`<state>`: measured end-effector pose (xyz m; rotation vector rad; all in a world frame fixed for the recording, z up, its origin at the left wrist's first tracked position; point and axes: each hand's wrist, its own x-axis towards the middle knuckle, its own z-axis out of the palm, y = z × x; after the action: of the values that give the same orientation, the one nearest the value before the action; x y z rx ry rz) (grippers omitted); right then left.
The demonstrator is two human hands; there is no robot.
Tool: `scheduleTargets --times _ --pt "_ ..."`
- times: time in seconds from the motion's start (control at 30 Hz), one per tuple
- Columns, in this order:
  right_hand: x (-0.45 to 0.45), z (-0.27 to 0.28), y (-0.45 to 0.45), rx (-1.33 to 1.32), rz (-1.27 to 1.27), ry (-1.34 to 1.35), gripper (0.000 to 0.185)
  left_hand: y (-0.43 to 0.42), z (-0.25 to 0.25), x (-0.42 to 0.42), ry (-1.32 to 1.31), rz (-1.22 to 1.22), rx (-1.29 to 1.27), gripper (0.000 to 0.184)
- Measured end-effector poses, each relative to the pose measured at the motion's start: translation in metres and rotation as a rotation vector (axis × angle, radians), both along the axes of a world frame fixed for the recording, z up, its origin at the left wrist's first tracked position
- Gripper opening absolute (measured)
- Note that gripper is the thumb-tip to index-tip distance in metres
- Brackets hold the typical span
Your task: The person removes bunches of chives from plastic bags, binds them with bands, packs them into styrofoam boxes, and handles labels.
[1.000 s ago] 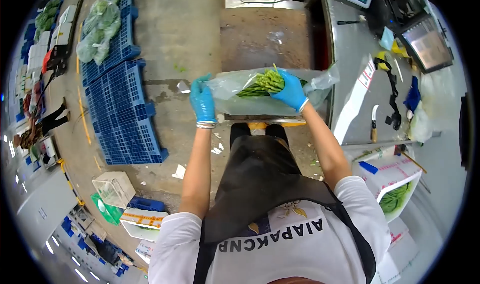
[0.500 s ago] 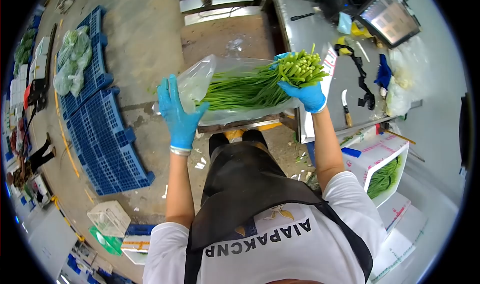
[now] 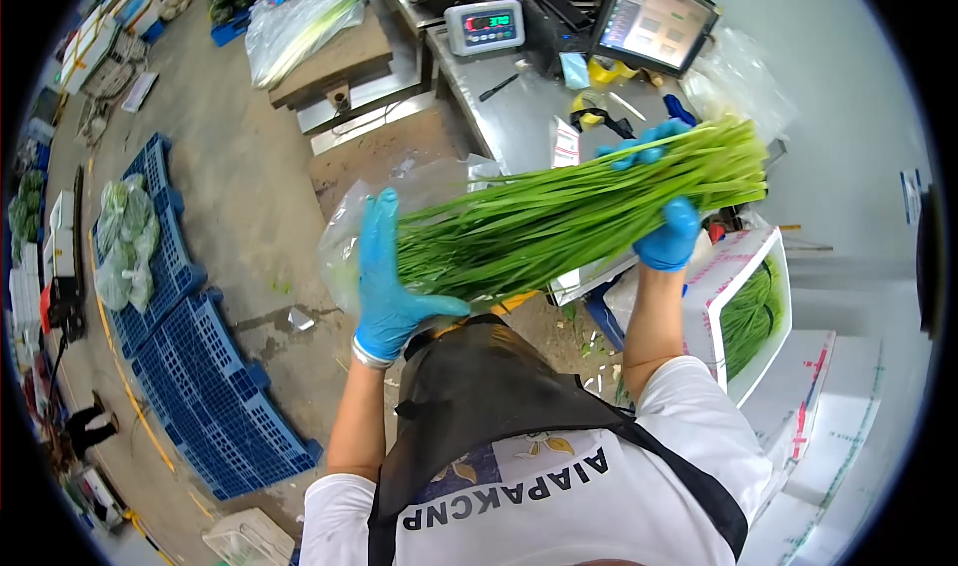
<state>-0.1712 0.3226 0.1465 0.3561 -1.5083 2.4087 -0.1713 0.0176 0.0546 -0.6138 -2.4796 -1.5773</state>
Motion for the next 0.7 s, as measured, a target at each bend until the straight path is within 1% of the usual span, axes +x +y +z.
scheduleTargets --times 0.07,0.1,0.13,0.27,0.33,0.37,0.4,0.43,0.47,0.5,0.53,0.57,0.63,0.7 --pt "0.019 0.017 0.023 -0.078 -0.085 0.042 0.078 -0.007 0.0 0.005 -0.036 0.006 0.004 0.136" --pt "0.03 0.024 0.033 -0.134 -0.118 0.073 0.077 -0.011 -0.003 0.008 -0.06 0.003 0.015 0.136" --pt "0.04 0.032 0.046 -0.122 -0.152 0.115 0.076 -0.014 -0.006 0.011 -0.085 -0.001 0.025 0.136" --pt "0.1 0.057 0.089 -0.087 -0.574 0.063 0.072 -0.015 -0.015 0.01 -0.145 -0.016 0.118 0.131" --pt "0.133 0.083 0.101 0.012 -0.788 0.034 0.063 -0.017 -0.027 0.008 -0.12 -0.063 0.16 0.115" --pt "0.149 0.101 0.105 0.074 -0.997 0.001 0.06 -0.016 -0.035 0.005 -0.101 -0.095 0.165 0.107" --pt "0.173 0.112 0.134 0.021 -1.052 0.052 0.055 -0.015 -0.043 0.001 -0.092 -0.132 0.168 0.1" --pt "0.193 0.129 0.151 0.033 -1.164 0.093 0.048 -0.013 -0.052 -0.001 -0.085 -0.162 0.174 0.093" --pt "0.22 0.146 0.173 0.034 -1.141 0.117 0.032 -0.009 -0.055 0.0 -0.122 -0.196 0.142 0.09" --pt "0.251 0.16 0.211 0.15 -1.263 0.174 0.038 -0.007 -0.056 0.0 -0.152 -0.211 0.108 0.088" --pt "0.269 0.177 0.228 0.213 -1.045 0.268 0.035 -0.002 -0.055 0.0 -0.172 -0.208 0.073 0.085" --pt "0.285 0.193 0.242 0.213 -1.1 0.329 0.033 0.006 -0.056 0.001 -0.18 -0.238 0.054 0.085" --pt "0.323 0.218 0.275 0.291 -1.179 0.302 0.028 0.022 -0.054 0.005 -0.189 -0.269 -0.001 0.084" --pt "0.36 0.234 0.314 0.359 -1.241 0.299 0.024 0.044 -0.048 0.015 -0.188 -0.274 0.006 0.082"
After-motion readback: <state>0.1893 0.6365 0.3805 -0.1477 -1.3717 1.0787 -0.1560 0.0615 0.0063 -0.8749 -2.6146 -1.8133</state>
